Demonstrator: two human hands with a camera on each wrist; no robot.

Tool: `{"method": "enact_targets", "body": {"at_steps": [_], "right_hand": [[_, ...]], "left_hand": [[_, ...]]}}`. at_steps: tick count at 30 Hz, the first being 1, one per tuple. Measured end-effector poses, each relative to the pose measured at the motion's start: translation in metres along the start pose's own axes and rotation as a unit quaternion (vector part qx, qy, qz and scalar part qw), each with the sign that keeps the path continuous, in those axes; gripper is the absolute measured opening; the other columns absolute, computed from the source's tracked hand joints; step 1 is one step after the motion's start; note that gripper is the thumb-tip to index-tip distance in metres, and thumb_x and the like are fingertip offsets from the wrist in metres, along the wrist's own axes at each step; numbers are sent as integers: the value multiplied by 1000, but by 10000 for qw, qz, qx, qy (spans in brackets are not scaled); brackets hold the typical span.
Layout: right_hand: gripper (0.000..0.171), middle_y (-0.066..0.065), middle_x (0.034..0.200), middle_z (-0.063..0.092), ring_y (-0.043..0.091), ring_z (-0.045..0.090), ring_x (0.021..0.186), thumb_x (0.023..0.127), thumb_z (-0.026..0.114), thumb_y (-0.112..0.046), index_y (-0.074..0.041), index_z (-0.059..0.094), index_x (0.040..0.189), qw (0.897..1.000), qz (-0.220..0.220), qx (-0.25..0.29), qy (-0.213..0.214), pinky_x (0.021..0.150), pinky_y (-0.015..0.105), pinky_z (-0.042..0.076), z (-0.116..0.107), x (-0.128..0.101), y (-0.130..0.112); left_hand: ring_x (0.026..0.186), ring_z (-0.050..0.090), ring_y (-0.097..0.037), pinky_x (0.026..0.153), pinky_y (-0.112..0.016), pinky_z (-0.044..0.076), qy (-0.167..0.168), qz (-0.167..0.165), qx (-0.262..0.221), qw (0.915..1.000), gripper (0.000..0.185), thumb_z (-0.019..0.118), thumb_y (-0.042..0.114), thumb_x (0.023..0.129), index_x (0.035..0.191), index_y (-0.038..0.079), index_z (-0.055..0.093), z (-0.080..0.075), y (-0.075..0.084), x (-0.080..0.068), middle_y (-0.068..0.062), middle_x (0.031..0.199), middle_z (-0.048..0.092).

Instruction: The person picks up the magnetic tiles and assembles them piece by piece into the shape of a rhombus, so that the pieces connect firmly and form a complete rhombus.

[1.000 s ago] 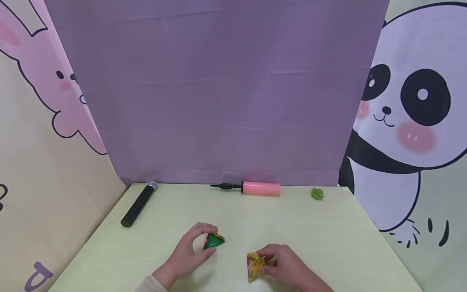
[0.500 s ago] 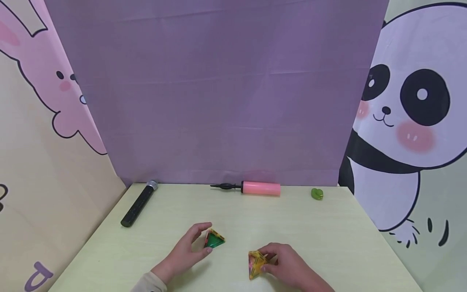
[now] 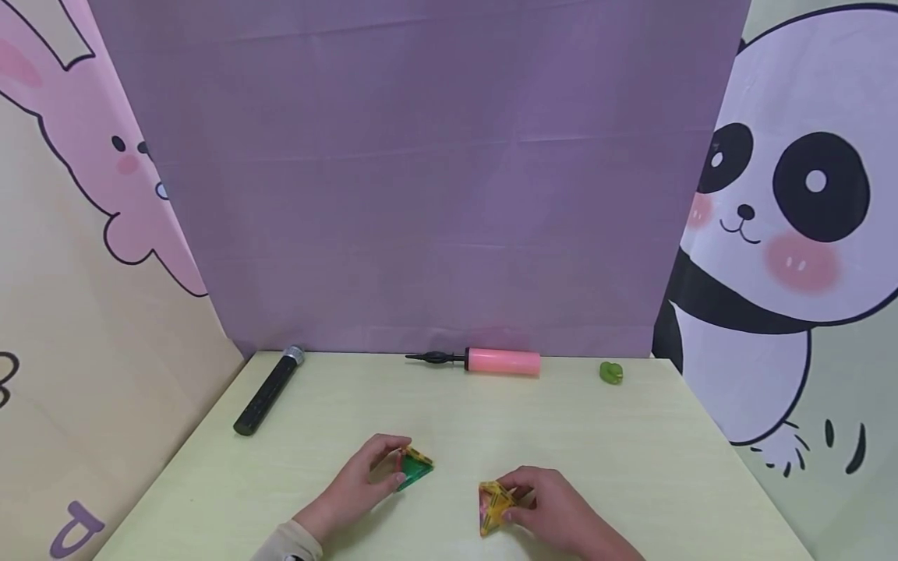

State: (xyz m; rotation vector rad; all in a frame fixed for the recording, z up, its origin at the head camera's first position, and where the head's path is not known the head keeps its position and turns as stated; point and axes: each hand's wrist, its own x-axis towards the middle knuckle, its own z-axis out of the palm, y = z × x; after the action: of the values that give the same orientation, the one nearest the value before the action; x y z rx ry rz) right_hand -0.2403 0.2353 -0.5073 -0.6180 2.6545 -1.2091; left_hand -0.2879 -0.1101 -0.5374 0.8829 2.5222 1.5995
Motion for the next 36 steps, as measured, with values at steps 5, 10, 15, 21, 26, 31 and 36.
{"method": "enact_targets", "body": {"at_steps": [5,10,15,21,26,31,36], "right_hand": [[34,-11,100,65,16,60,86,79,79,-27,-21,70,111,10000,70,61,9,65,27,51,0,0,1],[34,-11,101,65,16,59,86,80,79,-28,-20,70,112,9999,153,25,9,65,27,51,0,1,1],[34,-10,102,64,16,59,88,80,79,-28,-21,70,112,9997,243,45,-31,66,27,51,-1,1,0],[33,-9,102,64,15,59,90,80,79,-27,-21,70,111,9995,296,88,-65,68,26,52,-1,0,-1],[33,-8,104,64,17,59,91,80,79,-25,-20,69,111,9996,218,199,-45,68,27,52,-1,0,-1],[32,-10,104,64,16,60,91,80,80,-24,-22,69,110,9999,71,150,-15,69,26,52,0,0,0],[34,-10,103,64,15,61,91,79,80,-19,-21,69,111,10000,-45,78,9,69,26,53,1,0,2]], "left_hand": [[120,50,-14,103,-42,39,-1,36,147,9999,46,68,11,90,131,28,53,1,0,0,9,124,51],[108,54,-13,99,-39,43,-84,91,122,9998,45,71,14,89,131,19,56,2,-1,0,7,119,53],[99,58,-13,93,-36,47,-239,112,116,9996,44,74,21,86,127,19,60,3,-1,-1,8,113,56],[96,63,-12,87,-33,50,-364,165,5,9992,43,75,27,81,122,25,62,3,3,-3,10,109,60],[95,63,-12,87,-34,50,-363,213,34,9991,42,75,23,82,121,23,62,4,7,-4,8,109,60],[93,64,-12,84,-33,52,-393,166,76,9991,41,76,21,82,121,22,63,7,9,-5,9,108,60],[92,63,-10,83,-30,52,-435,218,98,9988,39,76,18,83,119,22,63,9,11,-6,10,107,61]]}}
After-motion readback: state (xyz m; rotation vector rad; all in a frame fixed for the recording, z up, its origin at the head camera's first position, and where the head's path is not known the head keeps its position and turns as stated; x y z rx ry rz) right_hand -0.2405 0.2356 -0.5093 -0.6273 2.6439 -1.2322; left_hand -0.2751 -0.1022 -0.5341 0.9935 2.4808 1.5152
